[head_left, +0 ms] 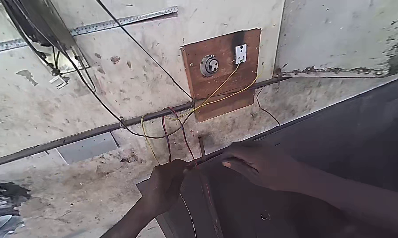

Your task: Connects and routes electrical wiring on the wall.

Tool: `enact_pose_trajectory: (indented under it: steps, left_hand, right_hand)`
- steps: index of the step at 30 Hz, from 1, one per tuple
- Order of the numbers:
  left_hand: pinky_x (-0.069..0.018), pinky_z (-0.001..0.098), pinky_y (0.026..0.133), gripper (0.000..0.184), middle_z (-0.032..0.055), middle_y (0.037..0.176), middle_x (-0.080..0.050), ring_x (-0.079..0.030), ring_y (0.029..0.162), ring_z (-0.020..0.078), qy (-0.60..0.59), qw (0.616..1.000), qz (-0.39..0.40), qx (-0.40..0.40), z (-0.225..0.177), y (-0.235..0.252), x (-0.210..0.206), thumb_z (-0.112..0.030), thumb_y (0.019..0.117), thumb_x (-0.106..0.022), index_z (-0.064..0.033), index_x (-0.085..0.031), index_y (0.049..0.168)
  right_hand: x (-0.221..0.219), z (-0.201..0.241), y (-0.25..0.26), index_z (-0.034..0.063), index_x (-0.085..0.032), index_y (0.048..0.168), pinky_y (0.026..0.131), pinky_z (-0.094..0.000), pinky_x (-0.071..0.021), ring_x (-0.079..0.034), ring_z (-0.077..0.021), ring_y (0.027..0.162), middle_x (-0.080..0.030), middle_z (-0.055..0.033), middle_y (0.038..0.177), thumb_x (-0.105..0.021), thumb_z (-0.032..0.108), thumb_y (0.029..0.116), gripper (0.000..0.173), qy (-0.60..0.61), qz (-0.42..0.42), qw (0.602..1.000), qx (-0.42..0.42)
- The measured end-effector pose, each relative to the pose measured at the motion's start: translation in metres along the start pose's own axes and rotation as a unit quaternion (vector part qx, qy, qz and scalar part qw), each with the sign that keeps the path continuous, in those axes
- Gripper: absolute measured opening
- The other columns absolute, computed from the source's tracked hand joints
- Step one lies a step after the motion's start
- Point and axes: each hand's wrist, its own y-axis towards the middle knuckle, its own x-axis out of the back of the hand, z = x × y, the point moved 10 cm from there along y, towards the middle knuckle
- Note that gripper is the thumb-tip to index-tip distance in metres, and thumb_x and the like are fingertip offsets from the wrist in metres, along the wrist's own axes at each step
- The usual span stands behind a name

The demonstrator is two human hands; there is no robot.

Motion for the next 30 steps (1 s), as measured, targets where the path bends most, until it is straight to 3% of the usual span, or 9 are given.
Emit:
enact_pose_trajectory:
  steps: [5, 7, 9, 12, 16, 19, 22, 26, 30]
  left_hand:
    - [-0.0446, 0.0150, 0.055, 0.030, -0.0058, 0.071, -0.059, -0.052, 0.061, -0.0032, -0.035, 0.999, 0.013, 0.009, -0.004, 0.007, -0.012, -0.023, 0.1086, -0.046, -0.0070, -0.068, 0.096]
    - [-0.0418, 0.0167, 0.052, 0.030, -0.0066, 0.067, -0.055, -0.049, 0.057, -0.0019, -0.061, 0.998, 0.012, 0.017, -0.008, 0.012, -0.015, -0.024, 0.1089, -0.046, -0.0078, -0.065, 0.091]
    - [-0.0396, 0.0174, 0.052, 0.029, -0.0080, 0.067, -0.053, -0.046, 0.056, -0.0015, -0.114, 0.993, 0.016, 0.028, -0.008, 0.015, -0.015, -0.022, 0.1088, -0.045, -0.0088, -0.064, 0.090]
    - [-0.0343, 0.0181, 0.051, 0.031, -0.0102, 0.065, -0.047, -0.040, 0.055, -0.0011, -0.205, 0.977, 0.018, 0.064, -0.001, 0.019, -0.015, -0.021, 0.1087, -0.044, -0.0102, -0.063, 0.086]
    - [-0.0322, 0.0190, 0.049, 0.033, -0.0102, 0.062, -0.042, -0.037, 0.051, 0.0007, -0.325, 0.937, -0.023, 0.127, 0.012, 0.025, -0.016, -0.021, 0.1088, -0.041, -0.0130, -0.060, 0.083]
    - [-0.0323, 0.0193, 0.047, 0.032, -0.0103, 0.060, -0.040, -0.036, 0.049, 0.0013, -0.381, 0.910, -0.063, 0.153, 0.019, 0.026, -0.011, -0.022, 0.1082, -0.042, -0.0147, -0.060, 0.082]
    - [-0.0327, 0.0193, 0.046, 0.032, -0.0107, 0.057, -0.038, -0.036, 0.047, 0.0014, -0.401, 0.896, -0.079, 0.172, 0.025, 0.025, -0.010, -0.023, 0.1077, -0.043, -0.0144, -0.061, 0.083]
    - [-0.0335, 0.0189, 0.045, 0.032, -0.0102, 0.056, -0.038, -0.036, 0.046, 0.0016, -0.416, 0.885, -0.085, 0.189, 0.030, 0.026, -0.012, -0.023, 0.1076, -0.043, -0.0135, -0.062, 0.084]
    - [-0.0325, 0.0182, 0.046, 0.032, -0.0094, 0.059, -0.042, -0.037, 0.048, 0.0007, -0.386, 0.902, -0.072, 0.180, 0.029, 0.027, -0.017, -0.023, 0.1079, -0.045, -0.0130, -0.063, 0.083]
  right_hand:
    - [-0.019, 0.030, 0.042, 0.0102, -0.065, 0.118, 0.082, -0.0327, -0.0578, -0.067, -0.0119, 0.091, -0.069, -0.0016, 0.098, -0.052, 0.038, 0.1084, 0.032, 0.071, 0.025, 0.994, 0.083]
    - [-0.025, 0.042, 0.052, 0.0106, -0.064, 0.109, 0.078, -0.0346, -0.0568, -0.066, -0.0156, 0.090, -0.066, -0.0028, 0.094, -0.051, 0.037, 0.1084, 0.030, 0.047, 0.032, 0.991, 0.124]
    - [-0.026, 0.046, 0.060, 0.0118, -0.064, 0.097, 0.066, -0.0325, -0.0530, -0.062, -0.0149, 0.078, -0.059, -0.0011, 0.081, -0.049, 0.035, 0.1091, 0.030, 0.035, 0.027, 0.990, 0.135]
    - [-0.033, 0.028, 0.074, 0.0089, -0.063, 0.085, 0.054, -0.0247, -0.0415, -0.051, -0.0055, 0.060, -0.052, 0.0028, 0.067, -0.048, 0.034, 0.1102, 0.038, 0.183, 0.077, 0.978, 0.066]
    - [-0.035, -0.008, 0.081, 0.0071, -0.063, 0.094, 0.051, -0.0201, -0.0479, -0.055, -0.0042, 0.056, -0.060, 0.0016, 0.071, -0.033, 0.033, 0.1134, 0.044, 0.343, 0.058, 0.936, -0.061]
    - [-0.020, -0.019, 0.076, 0.0082, -0.059, 0.105, 0.057, -0.0236, -0.0549, -0.063, -0.0092, 0.064, -0.066, -0.0008, 0.080, -0.031, 0.029, 0.1138, 0.037, 0.374, -0.022, 0.927, -0.030]
    - [-0.013, -0.010, 0.067, 0.0058, -0.059, 0.112, 0.070, -0.0271, -0.0587, -0.067, -0.0097, 0.077, -0.067, -0.0011, 0.088, -0.032, 0.030, 0.1139, 0.036, 0.360, -0.048, 0.930, 0.045]
    - [-0.009, 0.018, 0.063, 0.0019, -0.062, 0.123, 0.084, -0.0241, -0.0579, -0.066, -0.0071, 0.092, -0.068, -0.0050, 0.102, -0.054, 0.036, 0.1080, 0.038, 0.224, -0.057, 0.962, 0.146]
    - [-0.005, 0.033, 0.059, 0.0070, -0.067, 0.101, 0.073, -0.0294, -0.0551, -0.065, -0.0181, 0.081, -0.065, -0.0060, 0.084, -0.054, 0.031, 0.1082, 0.028, 0.016, -0.134, 0.974, 0.180]
